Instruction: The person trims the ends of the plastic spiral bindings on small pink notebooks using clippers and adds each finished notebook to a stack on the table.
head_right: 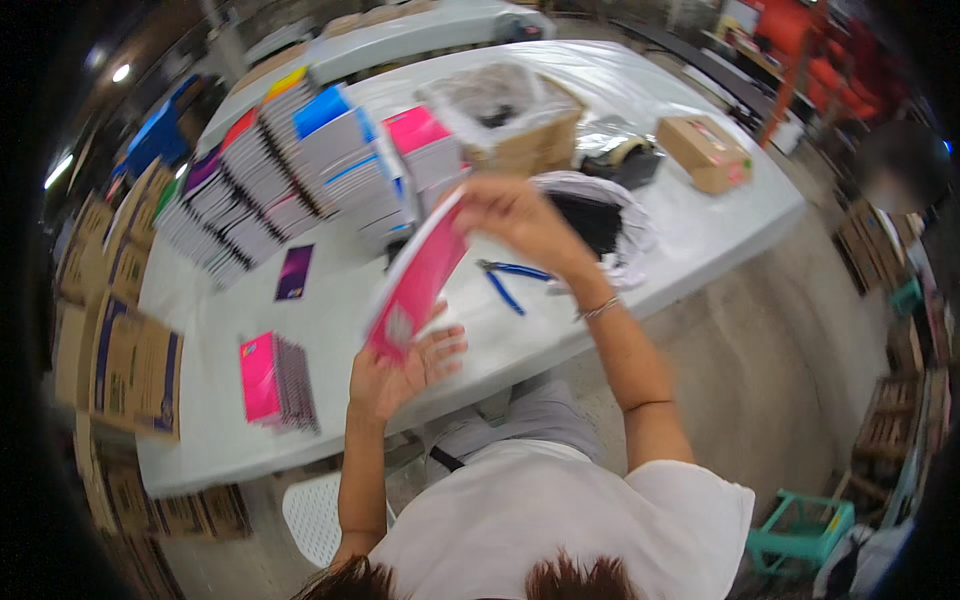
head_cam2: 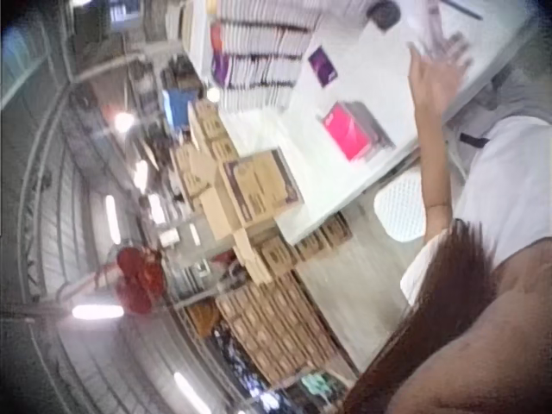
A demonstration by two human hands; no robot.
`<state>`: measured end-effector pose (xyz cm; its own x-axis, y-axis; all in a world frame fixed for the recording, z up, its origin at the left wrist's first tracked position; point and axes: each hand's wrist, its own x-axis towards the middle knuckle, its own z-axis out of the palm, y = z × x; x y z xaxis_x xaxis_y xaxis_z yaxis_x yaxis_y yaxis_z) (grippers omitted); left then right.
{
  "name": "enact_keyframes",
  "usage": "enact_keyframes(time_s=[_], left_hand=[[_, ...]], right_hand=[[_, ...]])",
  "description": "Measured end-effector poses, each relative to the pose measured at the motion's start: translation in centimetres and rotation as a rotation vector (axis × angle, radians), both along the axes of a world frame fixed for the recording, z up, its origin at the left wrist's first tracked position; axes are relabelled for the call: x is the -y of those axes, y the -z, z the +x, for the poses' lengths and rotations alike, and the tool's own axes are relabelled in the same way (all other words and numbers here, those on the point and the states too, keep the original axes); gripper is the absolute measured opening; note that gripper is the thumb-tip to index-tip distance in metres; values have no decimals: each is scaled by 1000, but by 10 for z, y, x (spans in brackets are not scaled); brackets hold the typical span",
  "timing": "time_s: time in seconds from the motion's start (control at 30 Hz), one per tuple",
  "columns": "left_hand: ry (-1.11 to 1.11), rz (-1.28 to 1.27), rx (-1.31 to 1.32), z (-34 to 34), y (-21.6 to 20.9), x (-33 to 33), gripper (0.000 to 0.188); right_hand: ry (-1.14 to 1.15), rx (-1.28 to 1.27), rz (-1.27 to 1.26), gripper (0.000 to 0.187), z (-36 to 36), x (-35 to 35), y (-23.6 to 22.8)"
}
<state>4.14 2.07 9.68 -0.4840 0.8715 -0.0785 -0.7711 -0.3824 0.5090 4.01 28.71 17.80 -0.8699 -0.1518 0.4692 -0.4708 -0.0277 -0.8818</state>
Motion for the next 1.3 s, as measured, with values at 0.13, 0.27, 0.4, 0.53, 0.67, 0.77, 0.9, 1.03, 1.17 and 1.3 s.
enact_keyframes(time_s=[0.13, 0.27, 0.4, 0.53, 0.67, 0.77, 0.9, 1.03, 1.17, 1.3], left_hand=[[364, 195, 137, 26, 26, -20, 78], [225, 12, 82, 34, 51, -16, 54], [205, -116, -92, 23, 39, -19, 43], [-50, -517, -678, 10, 17, -16, 31], [-162, -1170, -1619, 7, -4, -10, 33], [-272, -1452, -1913, 5, 12, -11, 45], [-321, -1485, -1920, 9, 21, -12, 49], [-374, -1473, -1828, 12, 26, -9, 49], [-422, -1528, -1850, 13, 37, -10, 38], [-457, -1562, -1789, 17, 38, -13, 31]], right_hand=[[-202, 107, 148, 9, 53, 8, 18], [-213, 44, 193, 13, 77, -6, 46], [-232, 154, 171, 19, 86, -10, 56], [144, 75, 281, 36, 82, -58, 77], [827, -91, 592, 25, 49, -148, 129], [1067, 189, 743, 38, 39, -176, 150], [1116, 274, 782, 42, 35, -188, 178], [1057, 158, 658, 38, 32, -184, 185], [1069, 14, 625, 31, 32, -195, 191], [1082, -17, 672, 24, 32, -195, 191]])
